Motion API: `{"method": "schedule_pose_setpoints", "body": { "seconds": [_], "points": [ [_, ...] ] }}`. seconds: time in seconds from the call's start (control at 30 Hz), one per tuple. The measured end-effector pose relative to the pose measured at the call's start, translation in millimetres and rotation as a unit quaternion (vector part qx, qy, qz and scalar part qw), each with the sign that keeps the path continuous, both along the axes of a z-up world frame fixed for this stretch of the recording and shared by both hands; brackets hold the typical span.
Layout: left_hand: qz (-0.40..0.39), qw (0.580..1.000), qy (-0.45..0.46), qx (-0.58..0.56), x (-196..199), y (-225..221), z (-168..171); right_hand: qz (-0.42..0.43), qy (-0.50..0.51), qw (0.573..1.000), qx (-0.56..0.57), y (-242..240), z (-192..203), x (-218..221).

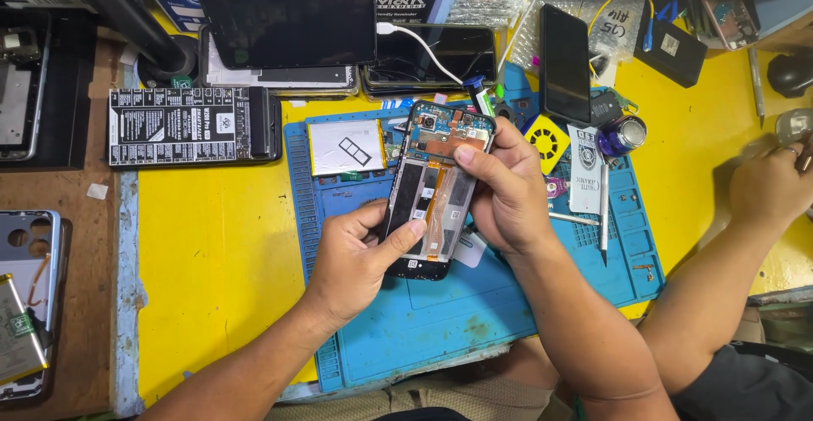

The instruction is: Installing a new screen onto a mobile phone frame, including connecting ribbon cables and fitting the screen into the chassis.

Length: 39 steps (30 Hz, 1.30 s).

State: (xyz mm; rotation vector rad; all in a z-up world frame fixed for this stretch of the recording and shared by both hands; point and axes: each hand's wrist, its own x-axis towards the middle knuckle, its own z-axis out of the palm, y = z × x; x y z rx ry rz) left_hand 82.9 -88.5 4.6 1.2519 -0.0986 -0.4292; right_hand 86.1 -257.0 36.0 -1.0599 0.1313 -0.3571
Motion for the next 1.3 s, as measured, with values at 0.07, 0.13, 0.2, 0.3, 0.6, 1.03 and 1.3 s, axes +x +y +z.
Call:
{"method": "schedule_pose_setpoints", "body": {
  "seconds": [0.07,0.13,0.2,0.3,0.6,1.03,1.3],
  "points": [
    [0.001,1.000,-0.002,-0.001,0,0,-3,0.000,0.000,1.000,0.001,0,0,0],
    [0.001,1.000,-0.006,0.001,1,-1,-5,-0.001,-0.002,1.000,0.004,1,2,0],
    [0.002,1.000,-0.006,-0.001,0,-1,-6,0.000,-0.002,1.000,0.001,-3,-4,1],
    [0.002,1.000,-0.001,-0.001,0,-1,-4,0.002,0.000,1.000,-0.001,-2,-2,1],
    [0.002,1.000,0.010,0.003,1,-2,-3,0.006,0.004,1.000,-0.003,3,5,-1],
    [0.014,1.000,0.020,-0.001,0,-1,-4,0.006,0.000,1.000,-0.008,0,-1,1],
    [0.013,1.000,0.003,0.006,0,0,0,0.006,0.001,1.000,-0.006,-2,-4,3]
  ]
}}
